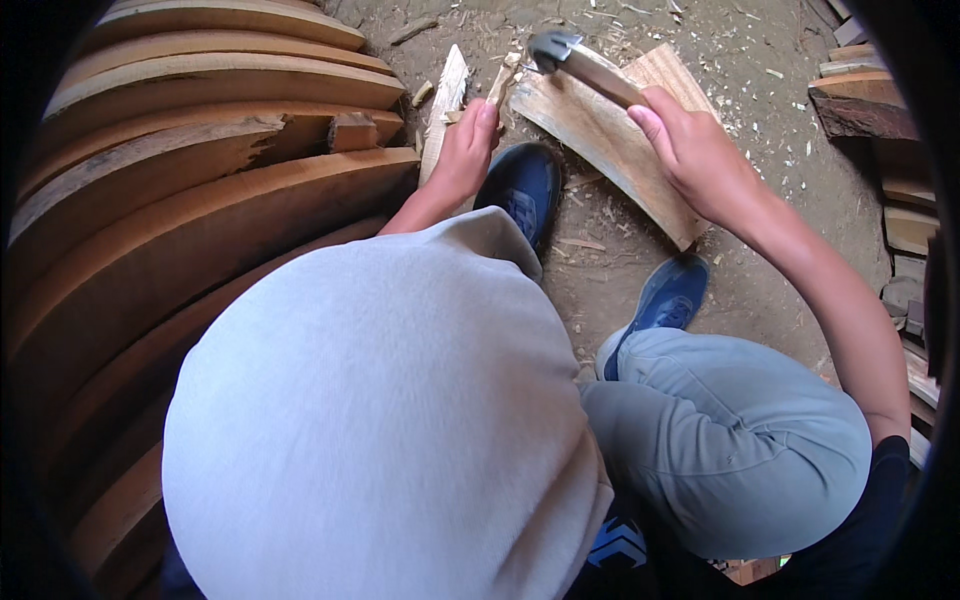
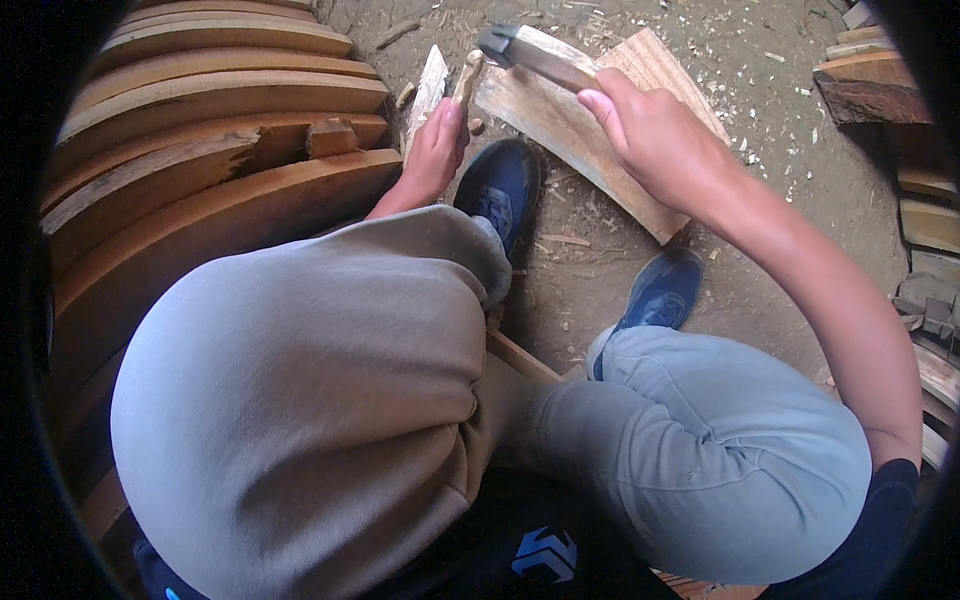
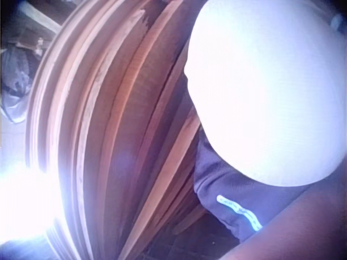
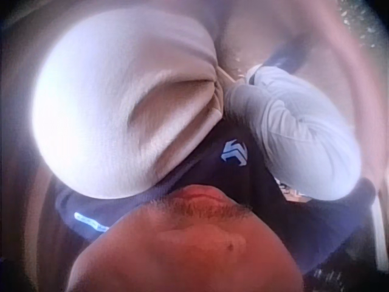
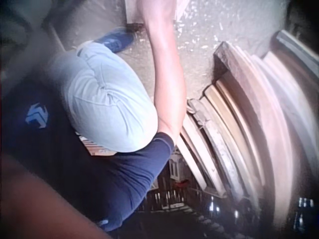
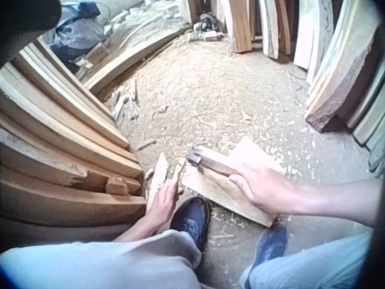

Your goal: The person uses a hammer to chip and shape a small piece of wood held in the left hand. They repeatedly tap the wood against a larger block on the floor, removing small splinters and refining the edges.

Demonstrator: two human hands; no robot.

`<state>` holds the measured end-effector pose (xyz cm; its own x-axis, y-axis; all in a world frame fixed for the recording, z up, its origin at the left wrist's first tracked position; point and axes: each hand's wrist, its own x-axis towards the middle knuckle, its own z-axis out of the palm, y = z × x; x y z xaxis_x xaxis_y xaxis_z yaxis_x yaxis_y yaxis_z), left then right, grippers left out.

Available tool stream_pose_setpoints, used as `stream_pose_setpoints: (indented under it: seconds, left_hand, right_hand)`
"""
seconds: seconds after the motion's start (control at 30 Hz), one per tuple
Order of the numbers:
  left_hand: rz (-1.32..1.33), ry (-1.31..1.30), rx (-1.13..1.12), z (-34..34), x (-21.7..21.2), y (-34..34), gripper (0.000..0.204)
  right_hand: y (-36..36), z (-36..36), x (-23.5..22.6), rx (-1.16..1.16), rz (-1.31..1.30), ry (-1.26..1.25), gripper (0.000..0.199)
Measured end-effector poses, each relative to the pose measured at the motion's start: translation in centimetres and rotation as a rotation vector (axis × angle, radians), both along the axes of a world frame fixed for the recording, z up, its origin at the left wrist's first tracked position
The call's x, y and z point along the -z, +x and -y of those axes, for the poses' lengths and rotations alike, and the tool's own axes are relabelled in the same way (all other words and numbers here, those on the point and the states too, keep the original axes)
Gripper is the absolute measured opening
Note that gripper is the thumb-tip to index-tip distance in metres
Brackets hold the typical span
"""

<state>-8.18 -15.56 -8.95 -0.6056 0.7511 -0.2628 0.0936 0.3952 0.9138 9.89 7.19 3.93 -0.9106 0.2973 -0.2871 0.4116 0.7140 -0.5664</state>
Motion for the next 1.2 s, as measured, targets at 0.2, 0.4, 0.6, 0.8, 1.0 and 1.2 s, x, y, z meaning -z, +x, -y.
stream_pose_setpoints:
  seconds: [0.2,0.4,0.6,0.8,1.0,1.2]
  left_hand:
    - [0.044,-0.023,-0.028,0.1,0.6,0.1,0.041]
    - [0.030,0.047,-0.020,0.1,1.8,0.1,0.041]
    - [0.020,0.046,-0.010,-0.2,1.6,-0.4,0.041]
    - [-0.008,0.018,-0.032,0.6,1.5,0.6,0.041]
    - [-0.075,-0.005,-0.035,0.6,1.1,0.6,0.039]
    - [-0.044,0.002,-0.034,0.5,1.0,0.8,0.037]
  right_hand:
    - [-0.9,1.1,-0.1,-0.024,-0.076,0.026,0.037]
    - [-0.7,0.7,-0.4,-0.023,0.027,0.067,0.036]
    - [-1.6,1.1,-2.0,0.022,0.115,0.026,0.037]
    - [-1.8,1.6,-2.4,-0.015,0.035,0.076,0.033]
    - [-2.1,1.6,-2.9,-0.022,-0.012,0.112,0.032]
    - [-2.0,0.8,-2.3,-0.033,0.020,0.151,0.036]
